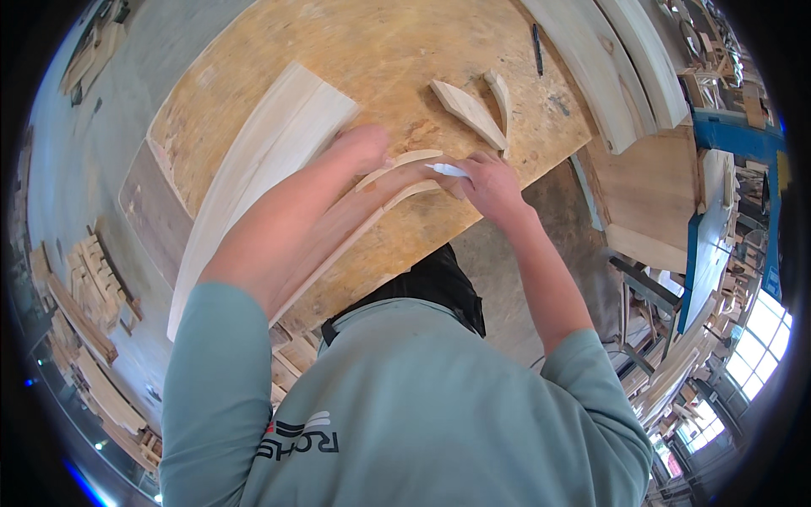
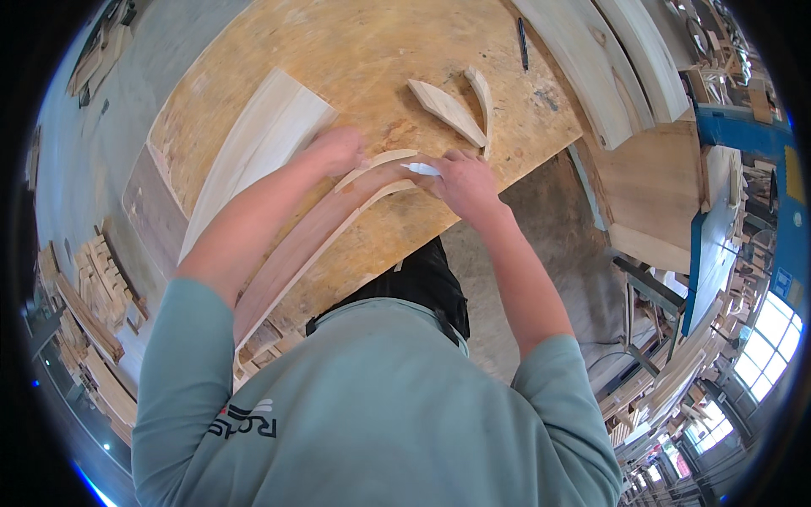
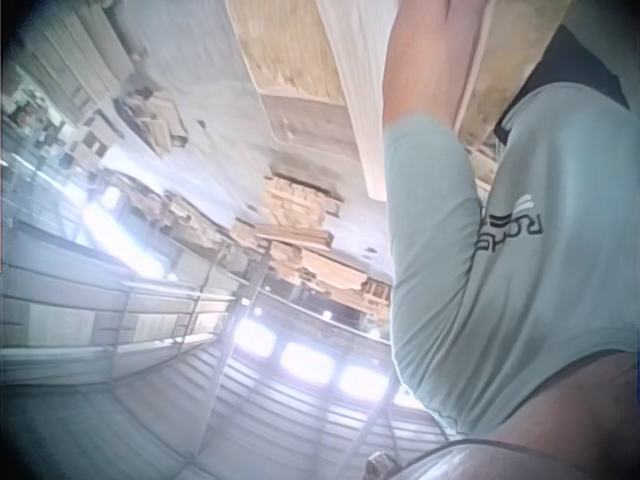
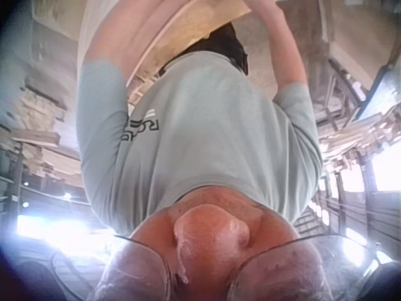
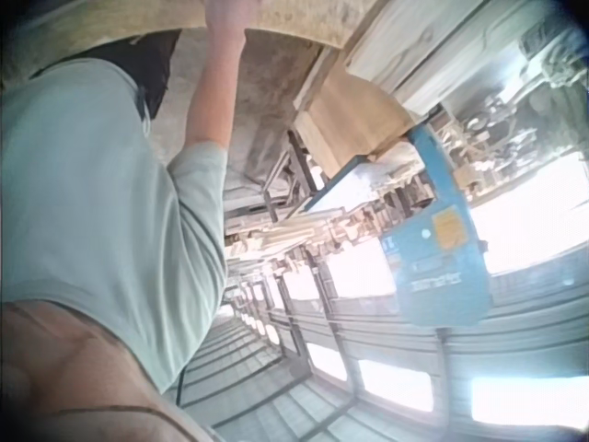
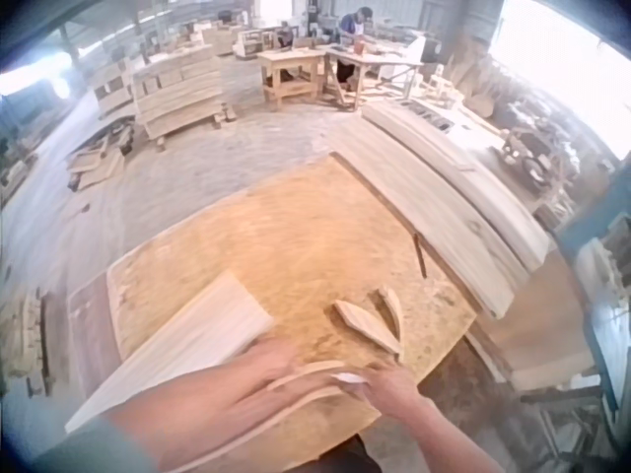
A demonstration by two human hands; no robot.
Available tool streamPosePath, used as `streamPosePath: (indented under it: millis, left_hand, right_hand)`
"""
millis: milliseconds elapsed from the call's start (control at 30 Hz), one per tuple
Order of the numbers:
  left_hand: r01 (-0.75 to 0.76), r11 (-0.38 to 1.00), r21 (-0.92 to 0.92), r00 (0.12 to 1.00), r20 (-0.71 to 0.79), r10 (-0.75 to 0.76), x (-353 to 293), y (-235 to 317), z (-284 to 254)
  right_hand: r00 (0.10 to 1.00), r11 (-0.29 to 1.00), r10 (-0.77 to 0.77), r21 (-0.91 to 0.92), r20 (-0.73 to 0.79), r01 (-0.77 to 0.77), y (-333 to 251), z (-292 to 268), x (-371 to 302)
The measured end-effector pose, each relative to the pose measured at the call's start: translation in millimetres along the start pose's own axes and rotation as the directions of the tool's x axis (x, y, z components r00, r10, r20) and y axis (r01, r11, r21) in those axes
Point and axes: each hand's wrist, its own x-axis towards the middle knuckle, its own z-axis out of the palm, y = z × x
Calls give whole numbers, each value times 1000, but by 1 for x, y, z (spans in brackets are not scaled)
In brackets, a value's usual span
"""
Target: The person uses a vertical band saw to cut small curved wooden pieces and then applies adhesive to join the cut pieces to a larger wooden furniture component.
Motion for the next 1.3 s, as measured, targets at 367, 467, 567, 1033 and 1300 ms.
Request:
streamPosePath:
  millis: [367, 467, 567, 1033, 1300]
  left_hand:
    - [47, 995, 89, 993, 106, -57, -5, 8, -11]
    - [68, 994, 87, 991, 111, -78, -4, 9, -11]
    - [63, 991, 114, 989, 128, -78, -4, 14, -14]
    - [48, 989, 139, 999, 12, -50, -1, -2, 6]
    - [171, 985, 37, 983, 67, -173, -6, 6, 4]
  right_hand:
    - [999, 996, -21, -91, 38, 25, -11, 6, 17]
    - [999, 999, 31, -23, 37, -31, -10, 1, 14]
    - [996, 996, 82, 26, 36, -83, 1, -2, 5]
    - [940, 773, 249, 633, -233, -48, 47, -68, 113]
    - [940, 812, 211, 583, -267, -17, 84, -24, 229]
